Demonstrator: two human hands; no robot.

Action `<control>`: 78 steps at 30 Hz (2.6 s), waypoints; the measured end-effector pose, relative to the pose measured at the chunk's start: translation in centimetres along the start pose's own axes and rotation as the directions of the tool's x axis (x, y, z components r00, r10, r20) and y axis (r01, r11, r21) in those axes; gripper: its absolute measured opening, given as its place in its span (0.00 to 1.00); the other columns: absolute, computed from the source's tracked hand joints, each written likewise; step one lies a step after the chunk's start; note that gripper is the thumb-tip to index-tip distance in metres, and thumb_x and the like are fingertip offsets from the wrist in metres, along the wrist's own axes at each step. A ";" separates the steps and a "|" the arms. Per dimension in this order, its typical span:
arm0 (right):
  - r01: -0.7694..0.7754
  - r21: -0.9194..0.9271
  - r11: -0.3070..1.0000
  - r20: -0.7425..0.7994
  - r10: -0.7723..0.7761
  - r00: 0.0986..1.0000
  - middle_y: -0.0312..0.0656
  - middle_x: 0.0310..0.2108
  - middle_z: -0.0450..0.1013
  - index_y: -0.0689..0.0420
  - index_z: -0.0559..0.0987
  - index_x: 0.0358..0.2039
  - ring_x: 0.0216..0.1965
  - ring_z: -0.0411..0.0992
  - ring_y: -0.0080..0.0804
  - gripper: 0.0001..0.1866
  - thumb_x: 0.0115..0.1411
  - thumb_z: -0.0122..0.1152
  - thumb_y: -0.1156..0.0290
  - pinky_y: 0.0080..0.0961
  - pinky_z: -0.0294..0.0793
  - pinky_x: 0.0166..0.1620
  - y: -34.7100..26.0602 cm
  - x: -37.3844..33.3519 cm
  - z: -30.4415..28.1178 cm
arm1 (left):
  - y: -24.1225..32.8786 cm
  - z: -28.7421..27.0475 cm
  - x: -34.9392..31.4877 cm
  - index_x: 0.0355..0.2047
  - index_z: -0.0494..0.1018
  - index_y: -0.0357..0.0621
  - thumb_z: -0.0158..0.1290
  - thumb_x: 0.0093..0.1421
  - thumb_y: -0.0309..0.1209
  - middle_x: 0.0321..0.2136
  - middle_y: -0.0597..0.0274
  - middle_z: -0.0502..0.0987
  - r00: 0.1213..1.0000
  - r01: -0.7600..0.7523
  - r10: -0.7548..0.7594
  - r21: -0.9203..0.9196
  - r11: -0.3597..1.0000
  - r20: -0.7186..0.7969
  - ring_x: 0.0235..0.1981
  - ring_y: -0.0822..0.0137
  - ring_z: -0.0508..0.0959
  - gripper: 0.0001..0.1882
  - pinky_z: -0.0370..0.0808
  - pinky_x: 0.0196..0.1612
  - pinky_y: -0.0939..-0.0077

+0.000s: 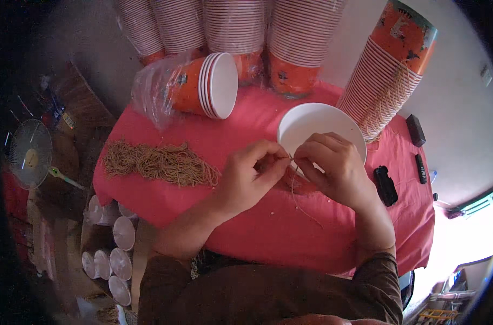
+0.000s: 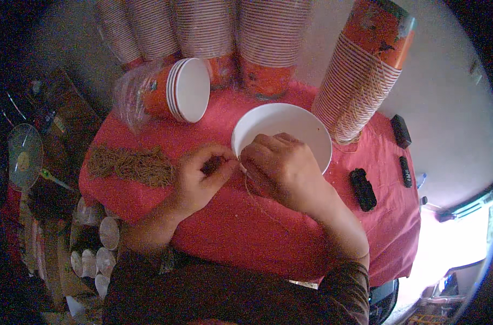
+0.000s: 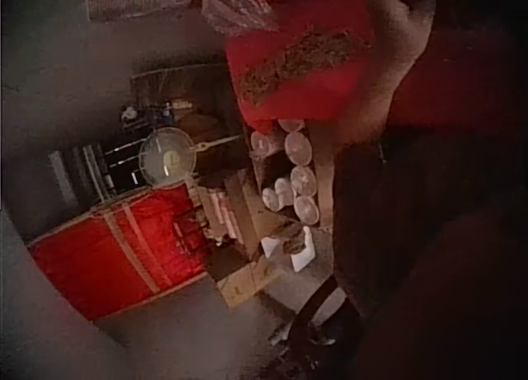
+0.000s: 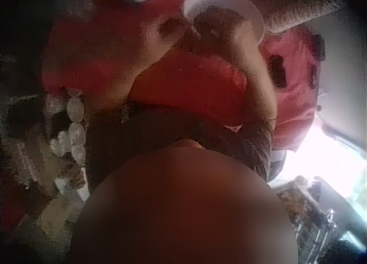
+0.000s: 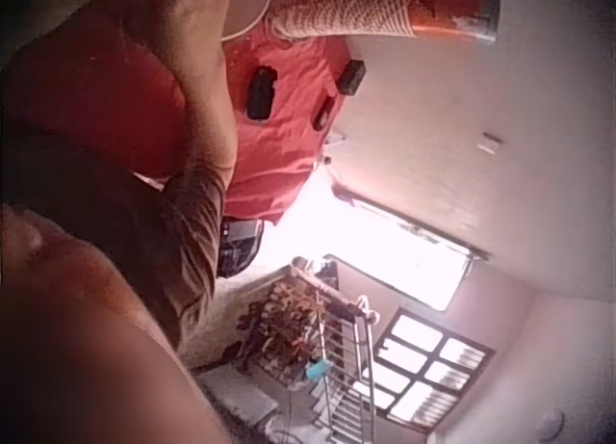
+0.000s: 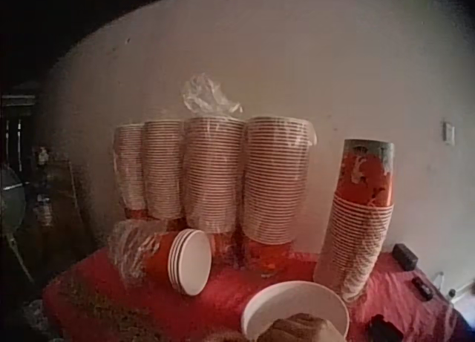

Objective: Attaching rubber bands to large paper buckets, likely for packaging or assembly.

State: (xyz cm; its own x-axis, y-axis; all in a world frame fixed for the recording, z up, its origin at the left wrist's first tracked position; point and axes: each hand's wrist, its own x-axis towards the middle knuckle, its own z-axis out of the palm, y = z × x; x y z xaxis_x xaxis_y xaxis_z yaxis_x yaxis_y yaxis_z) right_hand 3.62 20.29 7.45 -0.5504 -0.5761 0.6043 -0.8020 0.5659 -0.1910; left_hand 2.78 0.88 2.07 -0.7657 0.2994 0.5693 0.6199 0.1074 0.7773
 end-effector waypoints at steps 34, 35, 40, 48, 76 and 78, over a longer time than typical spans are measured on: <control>0.063 -0.110 0.992 0.004 -0.063 0.998 0.42 0.28 0.71 0.57 0.73 0.31 0.28 0.73 0.43 0.13 0.44 0.63 0.71 0.38 0.73 0.33 0.4 0.1 -0.7 | -0.9 -0.1 0.3 0.36 0.73 0.37 0.54 0.61 0.24 0.29 0.67 0.78 0.987 0.161 -0.151 -0.273 0.948 0.058 0.32 0.82 0.75 0.05 0.71 0.34 0.87; 0.064 -0.109 0.992 0.004 -0.064 0.998 0.42 0.28 0.71 0.57 0.73 0.31 0.28 0.73 0.43 0.13 0.44 0.63 0.71 0.38 0.73 0.33 0.5 0.1 -0.7 | -1.0 0.0 0.3 0.36 0.73 0.37 0.54 0.61 0.24 0.29 0.67 0.78 0.987 0.162 -0.152 -0.272 0.949 0.057 0.32 0.82 0.75 0.05 0.71 0.34 0.87; 0.057 -0.149 0.987 -0.013 -0.060 0.998 0.41 0.27 0.71 0.57 0.73 0.31 0.29 0.74 0.42 0.10 0.46 0.60 0.73 0.37 0.73 0.33 0.4 0.2 -0.8 | -0.9 -0.5 0.1 0.37 0.74 0.39 0.54 0.61 0.25 0.32 0.67 0.78 0.970 0.239 -0.217 -0.246 0.939 0.113 0.35 0.77 0.75 0.05 0.72 0.40 0.82; 0.023 -0.162 0.987 -0.061 -0.033 0.998 0.42 0.28 0.72 0.58 0.73 0.30 0.29 0.74 0.42 0.08 0.47 0.61 0.76 0.36 0.73 0.33 0.5 -0.2 -0.7 | -2.1 -0.8 0.5 0.35 0.75 0.39 0.56 0.59 0.25 0.33 0.66 0.76 0.997 0.070 -0.067 -0.208 0.976 0.025 0.35 0.78 0.74 0.05 0.71 0.37 0.82; -0.111 0.102 0.989 0.030 0.108 0.994 0.43 0.25 0.72 0.58 0.76 0.30 0.27 0.73 0.43 0.08 0.49 0.63 0.72 0.37 0.71 0.32 -0.2 -0.3 0.5 | -2.2 -0.2 0.8 0.33 0.73 0.40 0.57 0.55 0.25 0.34 0.62 0.74 0.996 -0.085 0.089 -0.147 0.985 0.023 0.41 0.67 0.73 0.06 0.67 0.48 0.73; -0.088 0.106 0.990 -0.010 0.090 0.996 0.44 0.25 0.72 0.58 0.76 0.30 0.27 0.72 0.45 0.08 0.50 0.63 0.71 0.38 0.71 0.32 -0.4 -0.3 0.5 | -1.9 -0.4 0.7 0.33 0.74 0.40 0.57 0.55 0.25 0.35 0.62 0.74 0.995 -0.094 0.098 -0.119 0.988 0.024 0.41 0.67 0.73 0.06 0.67 0.48 0.72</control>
State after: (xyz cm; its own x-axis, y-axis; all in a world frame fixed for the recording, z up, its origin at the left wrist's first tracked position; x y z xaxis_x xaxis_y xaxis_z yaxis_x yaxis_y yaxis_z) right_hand 3.95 19.96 6.94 -0.6179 -0.5173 0.5920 -0.7704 0.5488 -0.3245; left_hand 0.95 0.53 1.08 -0.6970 0.3312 0.6360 0.6645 -0.0352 0.7465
